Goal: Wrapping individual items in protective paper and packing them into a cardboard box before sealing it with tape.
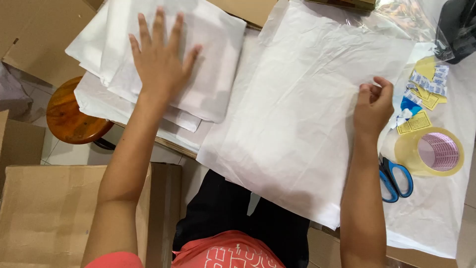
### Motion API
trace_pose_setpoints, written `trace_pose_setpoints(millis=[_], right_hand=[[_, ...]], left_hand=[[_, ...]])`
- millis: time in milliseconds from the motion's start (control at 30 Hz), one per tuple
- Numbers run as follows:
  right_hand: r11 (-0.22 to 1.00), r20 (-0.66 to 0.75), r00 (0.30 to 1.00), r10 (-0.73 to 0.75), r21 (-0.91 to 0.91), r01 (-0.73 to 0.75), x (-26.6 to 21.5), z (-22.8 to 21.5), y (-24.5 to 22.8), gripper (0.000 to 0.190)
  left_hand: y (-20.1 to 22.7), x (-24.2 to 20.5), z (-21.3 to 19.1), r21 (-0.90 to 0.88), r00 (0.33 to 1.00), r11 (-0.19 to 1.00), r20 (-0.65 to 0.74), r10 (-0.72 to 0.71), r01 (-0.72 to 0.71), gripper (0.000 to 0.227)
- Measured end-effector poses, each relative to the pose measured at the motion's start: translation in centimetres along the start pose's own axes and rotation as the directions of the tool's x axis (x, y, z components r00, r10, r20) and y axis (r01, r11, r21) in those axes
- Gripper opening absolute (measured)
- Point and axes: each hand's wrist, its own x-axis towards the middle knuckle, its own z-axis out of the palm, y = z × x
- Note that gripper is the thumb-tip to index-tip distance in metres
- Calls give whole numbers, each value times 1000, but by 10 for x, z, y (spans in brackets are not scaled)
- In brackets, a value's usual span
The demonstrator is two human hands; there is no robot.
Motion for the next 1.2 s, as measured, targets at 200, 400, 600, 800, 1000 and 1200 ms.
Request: trace_pose_setpoints(millis=[200,400,600,800,1000,1200], right_hand=[[984,75,986,-150,-81,156,-4,0,-5,26],[977,64,983,-171,-119,178,-4,4,-1,27],[827,137,872,-469,-278,489,-17,-3,-29,28],[761,348,837,-423,-365,537,-32,1,-39,46],[828,451,871,-196,-399,393,-33,5,-52,51],[810,470,864,-180,-427,402,-28,9,-33,57]], left_hand=[[-10,1,26,15,985,986,-34,168,-168,79],[9,1,29,192,996,978,45,72,-80,82],[88,-57,91,-249,794,761,-60,605,-599,72],[97,-75,103,-190,773,755,-33,634,-628,72],[103,-78,92,-229,796,764,-103,597,-603,65],[101,-79,105,-250,798,757,-199,570,-603,60]])
